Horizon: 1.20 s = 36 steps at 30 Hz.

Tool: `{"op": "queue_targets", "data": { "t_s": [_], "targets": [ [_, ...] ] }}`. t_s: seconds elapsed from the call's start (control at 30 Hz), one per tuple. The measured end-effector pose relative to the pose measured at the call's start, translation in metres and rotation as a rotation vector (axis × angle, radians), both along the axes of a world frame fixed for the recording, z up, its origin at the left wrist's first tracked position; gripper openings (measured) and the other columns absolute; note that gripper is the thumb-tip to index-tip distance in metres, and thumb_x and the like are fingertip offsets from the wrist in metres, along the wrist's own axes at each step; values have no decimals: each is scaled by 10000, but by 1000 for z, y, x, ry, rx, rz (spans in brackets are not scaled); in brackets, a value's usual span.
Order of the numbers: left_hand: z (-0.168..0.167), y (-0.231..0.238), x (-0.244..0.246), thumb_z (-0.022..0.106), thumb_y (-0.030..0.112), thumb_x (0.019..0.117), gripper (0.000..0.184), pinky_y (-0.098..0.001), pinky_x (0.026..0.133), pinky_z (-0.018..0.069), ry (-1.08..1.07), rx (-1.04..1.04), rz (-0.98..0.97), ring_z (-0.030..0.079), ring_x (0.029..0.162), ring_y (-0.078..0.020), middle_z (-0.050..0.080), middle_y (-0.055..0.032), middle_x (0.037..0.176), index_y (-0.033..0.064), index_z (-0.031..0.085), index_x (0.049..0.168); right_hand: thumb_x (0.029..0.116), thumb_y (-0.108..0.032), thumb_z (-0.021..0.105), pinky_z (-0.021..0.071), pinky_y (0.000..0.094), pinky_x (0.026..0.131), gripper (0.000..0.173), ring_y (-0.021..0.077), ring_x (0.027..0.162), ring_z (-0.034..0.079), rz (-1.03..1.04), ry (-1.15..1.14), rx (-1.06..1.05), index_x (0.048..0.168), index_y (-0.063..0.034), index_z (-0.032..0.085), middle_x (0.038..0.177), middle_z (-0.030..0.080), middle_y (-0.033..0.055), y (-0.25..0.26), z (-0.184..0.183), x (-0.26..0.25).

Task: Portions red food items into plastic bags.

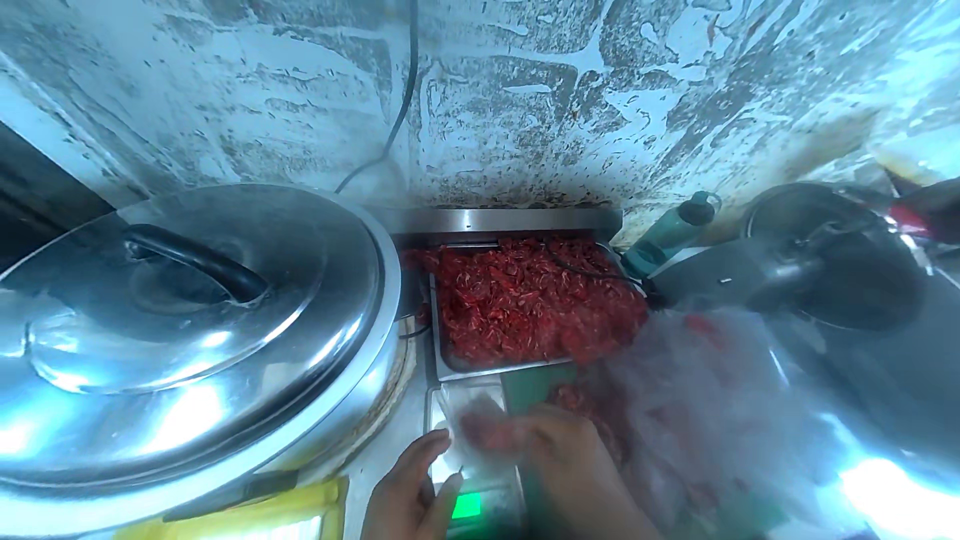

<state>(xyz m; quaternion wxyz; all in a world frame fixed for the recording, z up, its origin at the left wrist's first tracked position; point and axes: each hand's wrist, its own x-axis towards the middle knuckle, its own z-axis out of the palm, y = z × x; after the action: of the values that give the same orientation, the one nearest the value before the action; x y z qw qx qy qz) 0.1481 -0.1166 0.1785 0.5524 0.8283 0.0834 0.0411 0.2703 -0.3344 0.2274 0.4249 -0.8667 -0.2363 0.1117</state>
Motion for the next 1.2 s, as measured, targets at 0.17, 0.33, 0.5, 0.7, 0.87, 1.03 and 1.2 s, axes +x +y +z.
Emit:
{"op": "queue_targets", "data": {
  "t_s": [0.17, 0.33, 0.5, 0.7, 0.87, 1.03, 1.2],
  "targets": [
    [11, -20, 23, 734, 341, 944, 508, -277, 617, 570, -9, 74, -78, 626, 658, -67, 654, -87, 1344, 83, 642, 1372, 1007, -196, 602, 607, 250, 783, 187, 46, 884, 692, 65, 5, 66, 1014, -126, 776, 1024, 735, -22, 3, 3, -4],
    [1, -29, 33, 679, 256, 967, 207, -252, 603, 547, -103, 168, -47, 614, 662, -59, 723, -32, 1048, 126, 765, 1103, 1009, -166, 609, 619, 249, 744, 164, 61, 848, 701, 29, 119, 132, 1020, -114, 764, 1046, 734, -13, 2, 3, -7],
    [-3, -21, 23, 678, 230, 951, 194, -298, 596, 563, -76, 276, -18, 631, 652, -87, 728, -31, 1058, 127, 767, 1089, 1009, -133, 596, 579, 292, 530, 145, 112, 652, 673, -130, 307, 182, 1020, -93, 735, 928, 733, 5, 0, 7, -13],
    [-5, -14, 15, 660, 243, 962, 166, -277, 600, 563, -67, 363, 39, 646, 682, -74, 726, -15, 1060, 157, 770, 1051, 1011, -96, 582, 610, 330, 597, 147, 170, 696, 705, -239, 318, 346, 1009, -40, 718, 863, 734, 67, -9, 0, -13],
    [-2, -15, 16, 655, 233, 957, 168, -306, 634, 590, -91, 415, 52, 689, 752, -100, 729, -28, 1052, 155, 778, 1041, 1007, -60, 559, 606, 318, 680, 155, 165, 750, 693, -258, 227, 431, 1009, -13, 706, 863, 711, 72, -20, 11, -4],
    [7, -18, 20, 664, 214, 922, 184, -353, 667, 609, -33, 458, 54, 717, 818, -133, 727, -32, 1083, 150, 767, 1060, 1014, -68, 552, 564, 263, 646, 158, 118, 730, 650, -165, 106, 493, 1037, -23, 702, 867, 688, 50, -30, 23, -2],
    [15, -25, 26, 647, 177, 917, 248, -382, 690, 620, 4, 502, -13, 729, 868, -168, 713, -41, 1150, 142, 762, 1134, 1034, -140, 580, 581, 264, 712, 163, 94, 788, 659, -60, 32, 676, 1072, -35, 699, 913, 690, 36, -28, 36, -6]
  ]
}}
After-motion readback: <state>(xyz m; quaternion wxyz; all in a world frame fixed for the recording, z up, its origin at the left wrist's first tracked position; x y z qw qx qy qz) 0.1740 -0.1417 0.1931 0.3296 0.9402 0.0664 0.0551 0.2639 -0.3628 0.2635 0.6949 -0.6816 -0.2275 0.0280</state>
